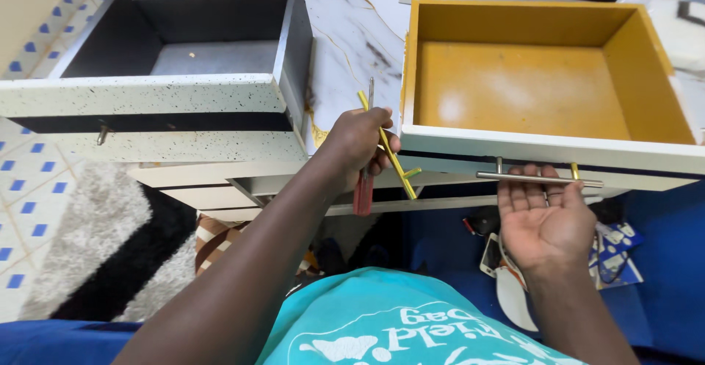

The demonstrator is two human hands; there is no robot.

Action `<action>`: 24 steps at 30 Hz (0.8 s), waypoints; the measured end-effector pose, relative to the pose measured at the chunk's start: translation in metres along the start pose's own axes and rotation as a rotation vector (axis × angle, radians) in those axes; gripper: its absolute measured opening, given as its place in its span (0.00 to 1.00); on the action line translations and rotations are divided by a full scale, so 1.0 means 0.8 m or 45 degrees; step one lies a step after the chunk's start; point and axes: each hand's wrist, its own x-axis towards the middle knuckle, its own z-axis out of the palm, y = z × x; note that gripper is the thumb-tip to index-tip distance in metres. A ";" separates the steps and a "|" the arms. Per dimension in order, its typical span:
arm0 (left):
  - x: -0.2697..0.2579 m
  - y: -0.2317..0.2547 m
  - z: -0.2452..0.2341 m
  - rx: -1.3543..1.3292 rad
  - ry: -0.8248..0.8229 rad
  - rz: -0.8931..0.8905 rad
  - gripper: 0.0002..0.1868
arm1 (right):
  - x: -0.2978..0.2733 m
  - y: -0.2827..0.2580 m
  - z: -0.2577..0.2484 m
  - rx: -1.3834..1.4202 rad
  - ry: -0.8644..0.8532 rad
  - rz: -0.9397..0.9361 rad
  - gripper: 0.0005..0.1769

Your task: The person uses a screwdriver to attach metal handles to the front of two open drawers. They align the handles, insert screws, and tighten them to secure the hardware in place.

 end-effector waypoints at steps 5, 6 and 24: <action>0.014 -0.004 0.012 0.156 0.029 -0.006 0.23 | 0.011 0.000 -0.009 0.041 -0.047 -0.052 0.26; 0.017 -0.006 0.014 0.208 0.028 -0.012 0.24 | 0.011 -0.002 -0.009 -0.019 -0.051 -0.056 0.26; 0.054 0.010 0.039 0.674 0.051 -0.238 0.26 | -0.017 -0.068 0.083 -0.447 0.137 0.193 0.54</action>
